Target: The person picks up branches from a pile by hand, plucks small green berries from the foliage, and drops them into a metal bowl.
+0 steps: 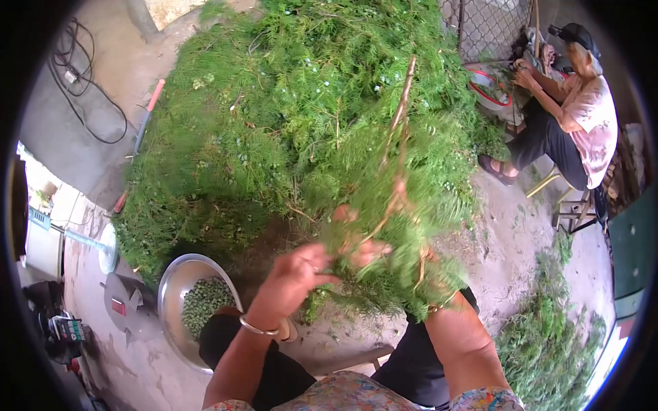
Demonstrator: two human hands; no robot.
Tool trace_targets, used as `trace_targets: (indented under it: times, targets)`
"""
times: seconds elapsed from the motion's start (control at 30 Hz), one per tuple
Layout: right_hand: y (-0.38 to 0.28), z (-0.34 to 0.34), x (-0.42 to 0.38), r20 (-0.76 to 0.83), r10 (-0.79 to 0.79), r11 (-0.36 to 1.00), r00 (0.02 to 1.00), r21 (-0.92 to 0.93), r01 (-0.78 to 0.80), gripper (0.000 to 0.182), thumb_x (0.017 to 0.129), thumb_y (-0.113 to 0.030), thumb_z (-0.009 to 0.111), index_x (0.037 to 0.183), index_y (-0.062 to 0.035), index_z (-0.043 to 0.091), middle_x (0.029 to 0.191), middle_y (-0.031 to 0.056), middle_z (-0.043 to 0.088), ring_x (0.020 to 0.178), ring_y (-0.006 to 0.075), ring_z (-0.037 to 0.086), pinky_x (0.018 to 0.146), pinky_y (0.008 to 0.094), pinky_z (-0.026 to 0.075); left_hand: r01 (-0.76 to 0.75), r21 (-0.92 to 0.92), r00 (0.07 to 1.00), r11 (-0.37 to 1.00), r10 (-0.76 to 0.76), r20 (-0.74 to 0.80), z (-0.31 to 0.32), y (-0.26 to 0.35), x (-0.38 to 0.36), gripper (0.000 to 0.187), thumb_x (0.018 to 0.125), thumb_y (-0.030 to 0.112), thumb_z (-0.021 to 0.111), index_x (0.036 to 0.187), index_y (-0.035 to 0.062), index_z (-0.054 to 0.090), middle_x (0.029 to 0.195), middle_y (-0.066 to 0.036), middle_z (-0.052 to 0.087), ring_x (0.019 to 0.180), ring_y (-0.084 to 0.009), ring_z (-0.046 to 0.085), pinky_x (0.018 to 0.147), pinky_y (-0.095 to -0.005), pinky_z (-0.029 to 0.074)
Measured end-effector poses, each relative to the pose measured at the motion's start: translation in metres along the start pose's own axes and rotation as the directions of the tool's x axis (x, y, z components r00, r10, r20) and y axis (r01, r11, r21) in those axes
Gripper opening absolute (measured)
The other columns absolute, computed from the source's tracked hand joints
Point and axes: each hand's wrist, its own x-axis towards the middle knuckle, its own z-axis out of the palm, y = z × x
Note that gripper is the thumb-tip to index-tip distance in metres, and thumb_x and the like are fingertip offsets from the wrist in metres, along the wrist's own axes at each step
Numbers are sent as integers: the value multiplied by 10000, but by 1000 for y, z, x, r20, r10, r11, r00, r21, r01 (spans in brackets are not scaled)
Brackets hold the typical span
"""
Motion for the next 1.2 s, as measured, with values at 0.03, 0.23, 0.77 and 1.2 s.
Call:
trace_targets:
  times: [0.03, 0.23, 0.77, 1.2]
  targets:
    - [-1, 2, 0, -67, -13, 997, 998, -82, 8, 442, 861, -490, 539, 936, -60, 607, 748, 19, 605, 731, 124, 541, 641, 275, 481, -2, 1, 1000, 1000, 2, -3, 4, 0, 2, 690, 848, 408, 609, 1301, -67, 393, 1228, -182, 516, 1070, -200, 531, 869, -348, 461]
    - [-12, 15, -17, -430, -205, 835, 879, -546, -73, 573, 857, -558, 491, 1028, -18, 572, 848, 73, 619, 799, 167, 562, 690, 299, 489, -22, 671, 978, 741, -123, 168, 29, 13, 4, 214, 835, 144, 669, 954, -10, 580, 672, -47, 552, 602, -48, 456, 523, -238, 389]
    - [-31, 81, 12, -550, -765, 386, 336, -809, -444, 842, 732, -515, 698, 1300, 34, 406, 1116, 135, 597, 1052, 240, 544, 928, 378, 417, -80, 786, 958, 614, 266, -110, -1, 18, 2, 115, 787, 74, 664, 736, -12, 609, 514, 25, 432, 501, -21, 363, 445, -243, 303]
    - [-58, 91, 24, -623, -756, 627, 202, -777, -51, 191, 846, -128, 599, 995, -7, 593, 879, 107, 647, 764, 212, 636, 689, 358, 536, 112, 577, 991, 809, -131, -9, -12, 43, -5, 134, 779, 26, 636, 893, -43, 618, 807, 11, 611, 721, -24, 515, 617, -187, 408]
